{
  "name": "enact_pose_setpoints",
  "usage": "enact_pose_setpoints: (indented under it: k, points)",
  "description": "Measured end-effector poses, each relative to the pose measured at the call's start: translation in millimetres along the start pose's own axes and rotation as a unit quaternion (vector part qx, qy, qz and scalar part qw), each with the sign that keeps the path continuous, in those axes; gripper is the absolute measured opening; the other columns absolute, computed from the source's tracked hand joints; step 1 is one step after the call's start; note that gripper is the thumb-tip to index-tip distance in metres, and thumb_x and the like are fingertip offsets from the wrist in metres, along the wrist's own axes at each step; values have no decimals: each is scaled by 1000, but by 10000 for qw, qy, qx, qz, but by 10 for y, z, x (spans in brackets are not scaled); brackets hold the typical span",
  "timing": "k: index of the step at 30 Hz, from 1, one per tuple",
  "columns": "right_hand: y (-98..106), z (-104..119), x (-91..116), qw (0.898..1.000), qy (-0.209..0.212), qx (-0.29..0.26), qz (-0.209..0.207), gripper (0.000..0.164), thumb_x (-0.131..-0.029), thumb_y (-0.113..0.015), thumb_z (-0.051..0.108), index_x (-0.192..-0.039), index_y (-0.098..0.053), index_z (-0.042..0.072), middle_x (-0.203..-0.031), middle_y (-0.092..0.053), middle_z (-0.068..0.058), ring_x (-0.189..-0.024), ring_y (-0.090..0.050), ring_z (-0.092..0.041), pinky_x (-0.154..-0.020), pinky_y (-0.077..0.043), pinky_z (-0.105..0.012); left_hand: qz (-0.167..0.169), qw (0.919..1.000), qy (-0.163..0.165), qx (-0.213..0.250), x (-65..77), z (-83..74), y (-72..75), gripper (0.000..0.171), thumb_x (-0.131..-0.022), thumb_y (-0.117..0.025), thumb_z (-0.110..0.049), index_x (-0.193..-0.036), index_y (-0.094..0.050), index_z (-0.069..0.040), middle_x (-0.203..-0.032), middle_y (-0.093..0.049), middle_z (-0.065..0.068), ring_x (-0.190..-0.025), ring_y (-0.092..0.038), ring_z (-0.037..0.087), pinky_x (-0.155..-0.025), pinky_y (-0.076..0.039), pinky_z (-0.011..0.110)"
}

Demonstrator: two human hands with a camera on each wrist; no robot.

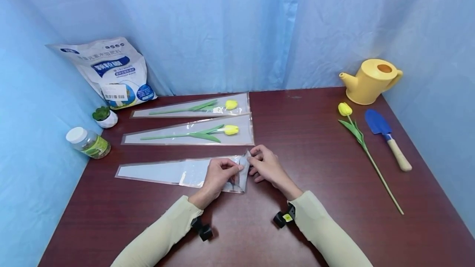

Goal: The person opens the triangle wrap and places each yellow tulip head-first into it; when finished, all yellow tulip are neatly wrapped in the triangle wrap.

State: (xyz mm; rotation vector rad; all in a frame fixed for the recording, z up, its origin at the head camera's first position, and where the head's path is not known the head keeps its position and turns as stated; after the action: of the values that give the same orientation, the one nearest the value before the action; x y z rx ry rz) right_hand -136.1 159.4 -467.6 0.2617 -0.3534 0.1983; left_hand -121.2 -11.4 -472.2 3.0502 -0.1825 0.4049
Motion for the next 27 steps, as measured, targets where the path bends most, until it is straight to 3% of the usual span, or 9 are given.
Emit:
enact_pose_setpoints:
  k: [7,15,27]
  points:
    - [120,1,43,9995,-1,185,267,31,-95,-57,11,-122,-49,0,-87,-68,-12,-64,-67,-16,-53,-59,-35,7,9998,174,70,-6,13,9,19,-86,-74,-8,-87,-71,10,-54,-54,-9,-45,-46,4,-46,-41,18]
    - [186,3,75,9959,98,559,700,29,-89,-61,5,-115,-52,-5,-70,-66,-5,-56,-63,-14,-48,-56,-32,237,9992,292,159,-24,30,15,13,-87,-71,-5,-83,-64,6,-51,-55,-6,-43,-49,4,-42,-43,17]
    - [252,-48,28,9969,268,635,383,24,-88,-63,0,-110,-55,-7,-65,-64,-5,-52,-61,-13,-47,-56,-31,632,9949,480,628,-97,48,53,12,-93,-66,-4,-89,-60,5,-54,-56,-5,-45,-51,4,-46,-47,18]
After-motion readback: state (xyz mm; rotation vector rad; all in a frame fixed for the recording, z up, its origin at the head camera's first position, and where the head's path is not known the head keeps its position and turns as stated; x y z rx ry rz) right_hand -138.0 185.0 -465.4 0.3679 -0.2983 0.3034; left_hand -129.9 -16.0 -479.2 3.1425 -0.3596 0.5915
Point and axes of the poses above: each hand's wrist, its own x-axis away from the middle knuckle, its own y-axis out of the back of the hand, z = x × y, the point moved 2 cm from there along -x, towards the middle knuckle
